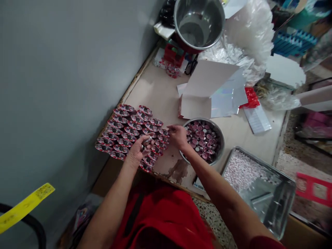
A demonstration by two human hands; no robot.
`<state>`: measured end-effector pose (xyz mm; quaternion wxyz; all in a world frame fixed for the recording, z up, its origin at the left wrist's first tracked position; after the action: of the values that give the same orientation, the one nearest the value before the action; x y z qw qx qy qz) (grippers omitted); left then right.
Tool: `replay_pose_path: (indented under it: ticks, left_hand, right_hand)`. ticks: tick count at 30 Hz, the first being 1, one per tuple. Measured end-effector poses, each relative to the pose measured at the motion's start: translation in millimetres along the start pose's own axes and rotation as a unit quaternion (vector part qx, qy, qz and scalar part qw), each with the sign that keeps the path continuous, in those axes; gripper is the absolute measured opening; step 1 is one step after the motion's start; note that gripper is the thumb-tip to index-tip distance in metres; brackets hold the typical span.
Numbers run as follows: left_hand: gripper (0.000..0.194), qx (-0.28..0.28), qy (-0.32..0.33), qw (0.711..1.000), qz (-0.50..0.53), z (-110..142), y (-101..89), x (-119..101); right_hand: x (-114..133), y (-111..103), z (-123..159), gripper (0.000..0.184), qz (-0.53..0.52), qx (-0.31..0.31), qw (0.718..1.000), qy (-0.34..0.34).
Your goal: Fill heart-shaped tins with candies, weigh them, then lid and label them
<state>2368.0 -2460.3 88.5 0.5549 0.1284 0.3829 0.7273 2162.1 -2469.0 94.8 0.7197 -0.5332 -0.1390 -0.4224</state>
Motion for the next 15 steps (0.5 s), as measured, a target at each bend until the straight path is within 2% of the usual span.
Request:
replay_pose_path:
  ticks: [2, 5, 8, 11, 15]
  left_hand:
    - [0.038, -0.001, 0.011, 1.000, 0.008, 2, -10.4, -10]
    - [0.043, 0.010, 0.022, 1.000, 0.016, 0, -15.8, -17]
    - [0.047, 0.022, 0.034, 0.999, 0.019, -2, -18.7, -21]
    - [0.050, 0.029, 0.035, 0.999, 0.016, -7, -25.1, -22]
    - [0.052, 0.038, 0.029, 0.999, 0.006, -15, -33.5, -24]
  right_hand:
    - [4, 8, -7, 0.032, 0.079, 0.011, 0.997, 0.013]
    - [9, 16, -8, 0.024, 0.172, 0.042, 0.984, 0.024]
    - [16, 22, -10, 0.022, 0.218, 0.063, 0.973, 0.034]
    - [14, 23, -21, 0.021, 0.245, 0.069, 0.964, 0.072]
    - [5, 18, -42, 0.044, 0.243, 0.083, 0.960, 0.111]
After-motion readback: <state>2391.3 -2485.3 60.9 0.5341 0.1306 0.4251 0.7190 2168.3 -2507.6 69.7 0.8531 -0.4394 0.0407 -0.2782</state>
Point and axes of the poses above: each hand's wrist, its own z-axis away from the middle knuckle, its own y-axis out of the palm, x = y × z, the point moved 7 cm from there along -z, towards the middle knuckle, and after that the axes turned 4 degrees about x, right-handed, at the moved point
